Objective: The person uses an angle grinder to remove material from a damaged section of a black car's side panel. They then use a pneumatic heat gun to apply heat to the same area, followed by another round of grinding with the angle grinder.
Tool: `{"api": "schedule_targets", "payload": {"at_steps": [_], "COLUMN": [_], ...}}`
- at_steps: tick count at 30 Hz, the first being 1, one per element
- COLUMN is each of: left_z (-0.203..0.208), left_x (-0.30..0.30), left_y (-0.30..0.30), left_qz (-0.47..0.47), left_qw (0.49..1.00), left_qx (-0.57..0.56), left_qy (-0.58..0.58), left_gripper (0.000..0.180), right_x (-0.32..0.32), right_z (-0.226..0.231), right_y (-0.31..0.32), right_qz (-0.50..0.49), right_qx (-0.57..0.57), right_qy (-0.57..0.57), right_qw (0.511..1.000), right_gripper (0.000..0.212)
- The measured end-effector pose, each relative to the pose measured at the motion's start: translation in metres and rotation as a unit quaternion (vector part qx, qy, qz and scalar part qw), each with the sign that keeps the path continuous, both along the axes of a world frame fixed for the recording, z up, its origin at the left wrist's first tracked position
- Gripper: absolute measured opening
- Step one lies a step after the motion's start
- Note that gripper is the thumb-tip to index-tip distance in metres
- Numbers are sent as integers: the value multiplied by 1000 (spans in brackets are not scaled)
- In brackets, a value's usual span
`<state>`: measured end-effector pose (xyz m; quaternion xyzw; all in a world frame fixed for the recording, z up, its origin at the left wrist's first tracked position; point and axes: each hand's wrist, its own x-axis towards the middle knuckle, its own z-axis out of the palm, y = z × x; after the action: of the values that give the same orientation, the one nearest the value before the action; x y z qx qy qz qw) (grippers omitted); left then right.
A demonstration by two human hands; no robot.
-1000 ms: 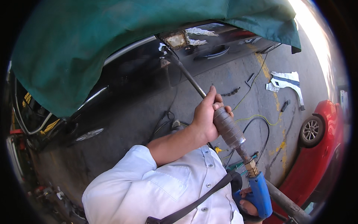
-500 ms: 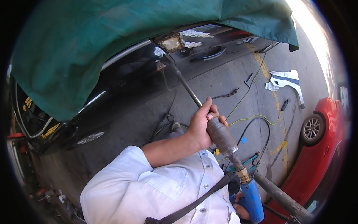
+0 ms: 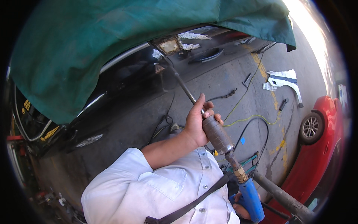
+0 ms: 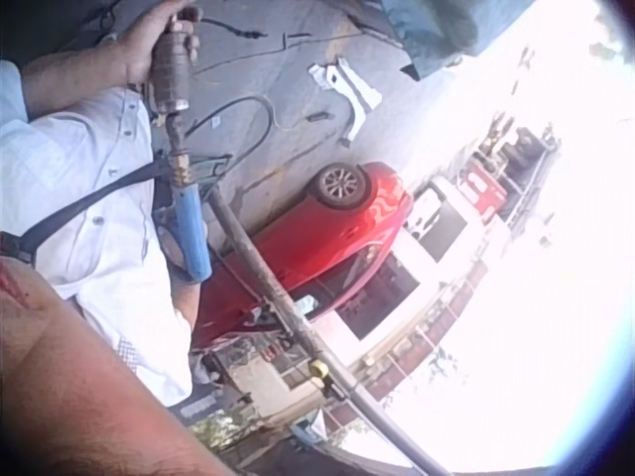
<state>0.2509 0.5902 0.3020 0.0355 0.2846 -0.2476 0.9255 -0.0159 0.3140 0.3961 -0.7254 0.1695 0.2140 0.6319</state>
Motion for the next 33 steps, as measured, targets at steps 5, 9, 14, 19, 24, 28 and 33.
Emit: {"api": "schedule_targets", "payload": {"at_steps": [5, 9, 14, 19, 24, 28, 33], "left_z": [9, -19, -35, -4, -6, -18, -10], "left_x": [31, -5, -20, -2, -12, -13, -8], "left_y": [24, -5, -9, -27, -32, -24, -20], "left_qz": [100, 28, 80, -14, -21, -15, -9], "left_qw": [995, 944, 898, 999, 999, 1000, 999], "left_qx": [19, -265, -367, 42, 42, 22, 11], "left_qy": [-14, -194, -229, -1, 20, 3, -32], "left_gripper": [39, 41, 44, 38, 37, 37, 37], "right_x": [2, 32, 50, 13, -12, -20, -4], "right_z": [15, 31, 34, 3, -27, -31, -12], "right_y": [26, 31, 32, 24, -13, -15, -6], "right_qz": [-131, 62, 216, -176, -62, -43, -25], "right_qx": [-27, -148, -287, 34, 56, 49, 3], "right_qy": [26, -111, -244, -33, 4, 12, 41], "right_qw": [991, 981, 901, 983, 996, 998, 999], "right_gripper": [64, 43, 14, 59, 51, 50, 48]}}
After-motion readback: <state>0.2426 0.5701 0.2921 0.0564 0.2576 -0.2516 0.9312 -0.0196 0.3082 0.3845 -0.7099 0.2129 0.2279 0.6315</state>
